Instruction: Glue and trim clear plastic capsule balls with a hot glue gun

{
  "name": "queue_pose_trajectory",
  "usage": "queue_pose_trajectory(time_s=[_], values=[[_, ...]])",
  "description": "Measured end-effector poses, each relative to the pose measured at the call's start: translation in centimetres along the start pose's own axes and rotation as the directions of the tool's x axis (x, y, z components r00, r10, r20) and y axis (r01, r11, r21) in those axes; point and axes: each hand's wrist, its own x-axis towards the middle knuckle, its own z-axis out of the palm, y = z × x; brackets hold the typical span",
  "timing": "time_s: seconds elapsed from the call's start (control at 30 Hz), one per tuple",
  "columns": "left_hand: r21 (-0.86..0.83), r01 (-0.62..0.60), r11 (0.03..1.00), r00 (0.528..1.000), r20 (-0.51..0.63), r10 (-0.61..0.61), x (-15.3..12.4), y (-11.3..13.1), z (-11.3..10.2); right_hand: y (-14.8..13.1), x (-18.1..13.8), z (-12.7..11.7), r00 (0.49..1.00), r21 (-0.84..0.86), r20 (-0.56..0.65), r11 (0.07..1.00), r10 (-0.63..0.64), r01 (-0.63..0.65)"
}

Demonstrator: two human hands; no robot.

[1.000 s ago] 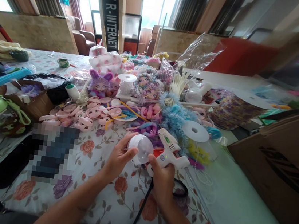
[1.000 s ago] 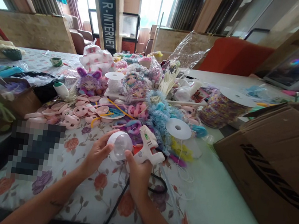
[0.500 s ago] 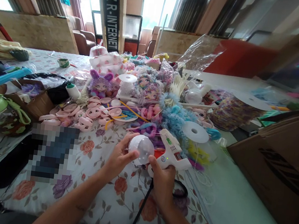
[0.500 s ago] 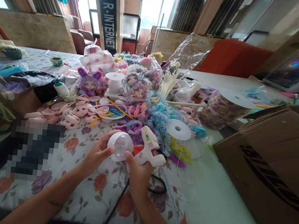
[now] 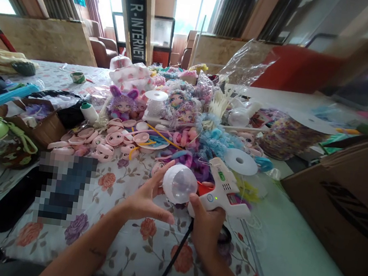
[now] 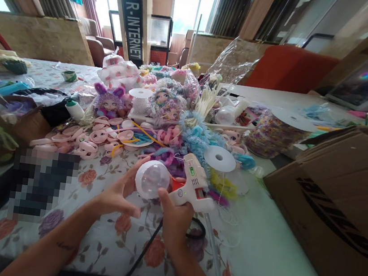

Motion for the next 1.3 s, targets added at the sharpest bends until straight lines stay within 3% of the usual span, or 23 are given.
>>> queue_pose_trajectory(time_s=[0.27,0.67,0.9,1.3], values=[[-0.172,0.010,0.985,0.987,-0.156,-0.037,0.08,-0.14,0.38,0.04,-0.20,0.04,1.000,-0.060,-0.005,0.998,0.001,-0.001],[0.006,-0.040,0.999,0.968,-0.247,0.040,0.09,-0.15,0.63,0.32,-0.45,0.18,1.000,-0.055,0.026,0.998,-0.011,0.012],[-0.175,-0.031,0.984,0.990,-0.143,0.005,0.06,-0.18,0.68,0.15,-0.13,0.11,0.999,-0.088,-0.005,0.995,-0.051,0.050],[-0.139,-0.014,0.990,0.985,-0.171,-0.010,0.03,-0.33,0.47,-0.12,-0.28,0.19,1.000,-0.057,-0.001,0.998,-0.013,0.013]])
